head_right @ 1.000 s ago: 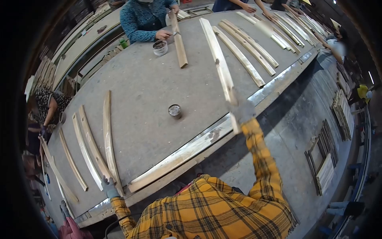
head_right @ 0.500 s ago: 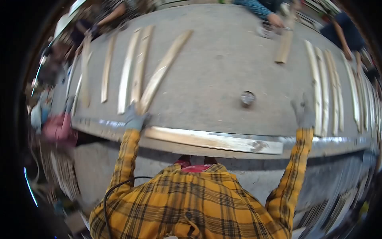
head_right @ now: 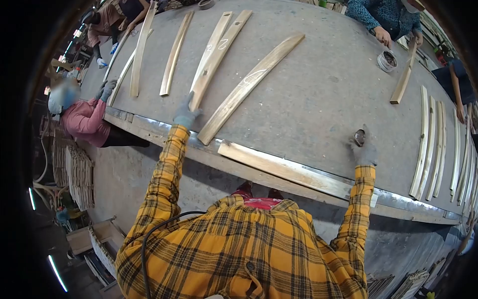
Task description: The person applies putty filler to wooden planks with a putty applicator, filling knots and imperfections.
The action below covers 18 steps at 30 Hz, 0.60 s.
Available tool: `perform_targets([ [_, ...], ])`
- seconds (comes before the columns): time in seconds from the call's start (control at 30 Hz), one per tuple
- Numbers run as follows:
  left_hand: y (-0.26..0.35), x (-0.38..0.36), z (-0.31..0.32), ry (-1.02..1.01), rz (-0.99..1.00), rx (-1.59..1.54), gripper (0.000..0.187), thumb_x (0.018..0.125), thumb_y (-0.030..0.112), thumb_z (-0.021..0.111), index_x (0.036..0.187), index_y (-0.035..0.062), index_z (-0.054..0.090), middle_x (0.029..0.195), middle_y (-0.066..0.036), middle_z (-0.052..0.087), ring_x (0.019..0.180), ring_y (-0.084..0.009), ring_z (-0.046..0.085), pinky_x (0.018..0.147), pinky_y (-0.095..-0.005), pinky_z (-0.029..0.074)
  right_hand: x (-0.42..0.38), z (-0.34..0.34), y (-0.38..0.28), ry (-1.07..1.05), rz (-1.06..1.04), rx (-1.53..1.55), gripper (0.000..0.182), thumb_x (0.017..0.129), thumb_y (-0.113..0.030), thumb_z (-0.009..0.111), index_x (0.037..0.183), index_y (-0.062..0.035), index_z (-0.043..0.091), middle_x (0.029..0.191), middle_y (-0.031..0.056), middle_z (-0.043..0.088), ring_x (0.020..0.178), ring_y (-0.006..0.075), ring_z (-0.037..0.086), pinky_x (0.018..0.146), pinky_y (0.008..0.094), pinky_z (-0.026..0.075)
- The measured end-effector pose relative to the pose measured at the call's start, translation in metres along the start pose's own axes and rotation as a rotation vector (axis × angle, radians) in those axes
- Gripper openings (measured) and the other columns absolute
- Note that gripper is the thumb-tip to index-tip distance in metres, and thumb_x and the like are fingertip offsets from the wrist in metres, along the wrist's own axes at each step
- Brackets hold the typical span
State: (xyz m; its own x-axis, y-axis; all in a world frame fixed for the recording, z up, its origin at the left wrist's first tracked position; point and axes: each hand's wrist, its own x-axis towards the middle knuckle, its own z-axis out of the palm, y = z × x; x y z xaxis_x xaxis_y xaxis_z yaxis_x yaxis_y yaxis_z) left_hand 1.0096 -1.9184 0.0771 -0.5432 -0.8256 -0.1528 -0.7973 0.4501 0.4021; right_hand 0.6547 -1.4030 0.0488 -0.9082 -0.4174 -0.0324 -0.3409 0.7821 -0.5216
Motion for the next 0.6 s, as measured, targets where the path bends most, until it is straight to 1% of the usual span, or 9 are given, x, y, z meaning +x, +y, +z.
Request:
perform_targets([
  [0.03, 0.001, 0.004, -0.014, -0.003, -0.005, 0.001, 0.077, 0.068, 0.033, 0.074, 0.134, 0.0222, 0.037, 0.113, -0.017, 0.056, 0.104, -0.0312, 0.054, 0.090, -0.0369, 0.043, -0.002, 0.000, -0.012, -0.006, 0.000, -0.001, 0.082, 0.065, -0.032, 0.075, 0.134, -0.0271, 0.032, 0.105, 0.0152, 0.062, 0.095, 0.0316, 0.060, 0.079, 0.0382, 0.049],
  [0.1, 0.008, 0.008, -0.041, 0.028, -0.055, 0.450, 0.064, 0.072, 0.039, 0.068, 0.128, 0.0209, 0.043, 0.111, -0.014, 0.055, 0.104, -0.0291, 0.054, 0.087, -0.0376, 0.045, -0.008, -0.005, -0.037, 0.037, 0.064, -0.081, 0.069, 0.067, -0.030, 0.073, 0.128, -0.0254, 0.041, 0.102, 0.0120, 0.064, 0.090, 0.0299, 0.062, 0.077, 0.0378, 0.049],
  [0.2, 0.036, -0.001, -0.042, -0.008, 0.006, 0.478, 0.060, 0.072, 0.048, 0.064, 0.122, 0.0193, 0.048, 0.116, -0.012, 0.051, 0.108, -0.0282, 0.050, 0.088, -0.0374, 0.044, -0.015, 0.012, -0.089, -0.004, -0.036, -0.024, 0.063, 0.069, -0.030, 0.072, 0.125, -0.0251, 0.043, 0.102, 0.0121, 0.063, 0.091, 0.0296, 0.062, 0.077, 0.0381, 0.049],
  [0.27, 0.055, -0.026, -0.011, -0.236, 0.060, 0.385, 0.062, 0.070, 0.052, 0.064, 0.120, 0.0166, 0.050, 0.121, -0.012, 0.048, 0.112, -0.0284, 0.047, 0.091, -0.0371, 0.042, -0.009, 0.025, -0.136, -0.041, 0.053, -0.178, 0.064, 0.069, -0.030, 0.072, 0.125, -0.0243, 0.043, 0.105, 0.0122, 0.062, 0.095, 0.0291, 0.060, 0.079, 0.0385, 0.048],
  [0.33, 0.067, -0.053, 0.010, -0.318, 0.162, 0.456, 0.070, 0.068, 0.051, 0.066, 0.125, 0.0162, 0.046, 0.120, -0.012, 0.049, 0.109, -0.0289, 0.049, 0.091, -0.0361, 0.042, 0.000, 0.041, -0.159, -0.015, 0.067, -0.240, 0.065, 0.069, -0.031, 0.072, 0.126, -0.0246, 0.042, 0.108, 0.0134, 0.059, 0.097, 0.0308, 0.059, 0.080, 0.0396, 0.048],
  [0.43, 0.047, -0.050, 0.020, -0.201, 0.238, 0.254, 0.073, 0.066, 0.049, 0.069, 0.125, 0.0116, 0.046, 0.119, -0.014, 0.050, 0.109, -0.0287, 0.049, 0.093, -0.0357, 0.041, -0.014, 0.029, -0.205, 0.048, 0.083, -0.314, 0.065, 0.071, -0.029, 0.070, 0.129, -0.0207, 0.040, 0.108, 0.0135, 0.057, 0.094, 0.0301, 0.059, 0.079, 0.0386, 0.048],
  [0.5, 0.048, -0.046, 0.008, -0.270, 0.205, 0.158, 0.075, 0.064, 0.047, 0.071, 0.124, 0.0087, 0.047, 0.118, -0.016, 0.051, 0.108, -0.0288, 0.051, 0.091, -0.0352, 0.042, -0.012, 0.042, -0.197, 0.122, 0.085, -0.311, 0.063, 0.074, -0.026, 0.068, 0.130, -0.0181, 0.040, 0.109, 0.0125, 0.056, 0.093, 0.0280, 0.059, 0.079, 0.0375, 0.048],
  [0.57, 0.061, -0.047, 0.003, -0.396, 0.203, -0.129, 0.070, 0.067, 0.038, 0.074, 0.120, -0.0005, 0.049, 0.106, -0.016, 0.058, 0.093, -0.0236, 0.058, 0.082, -0.0310, 0.046, -0.006, 0.090, -0.148, 0.128, 0.090, 0.414, 0.072, 0.074, -0.032, 0.071, 0.134, -0.0108, 0.035, 0.111, 0.0111, 0.060, 0.094, 0.0193, 0.059, 0.083, 0.0332, 0.046],
  [0.6, 0.069, -0.052, 0.012, -0.409, 0.214, -0.130, 0.070, 0.067, 0.038, 0.074, 0.120, -0.0005, 0.049, 0.106, -0.016, 0.058, 0.093, -0.0236, 0.058, 0.082, -0.0310, 0.046, -0.026, 0.076, -0.183, -0.097, 0.068, 0.412, 0.064, 0.080, -0.026, 0.065, 0.134, -0.0118, 0.035, 0.115, 0.0100, 0.056, 0.093, 0.0181, 0.058, 0.079, 0.0310, 0.047],
])
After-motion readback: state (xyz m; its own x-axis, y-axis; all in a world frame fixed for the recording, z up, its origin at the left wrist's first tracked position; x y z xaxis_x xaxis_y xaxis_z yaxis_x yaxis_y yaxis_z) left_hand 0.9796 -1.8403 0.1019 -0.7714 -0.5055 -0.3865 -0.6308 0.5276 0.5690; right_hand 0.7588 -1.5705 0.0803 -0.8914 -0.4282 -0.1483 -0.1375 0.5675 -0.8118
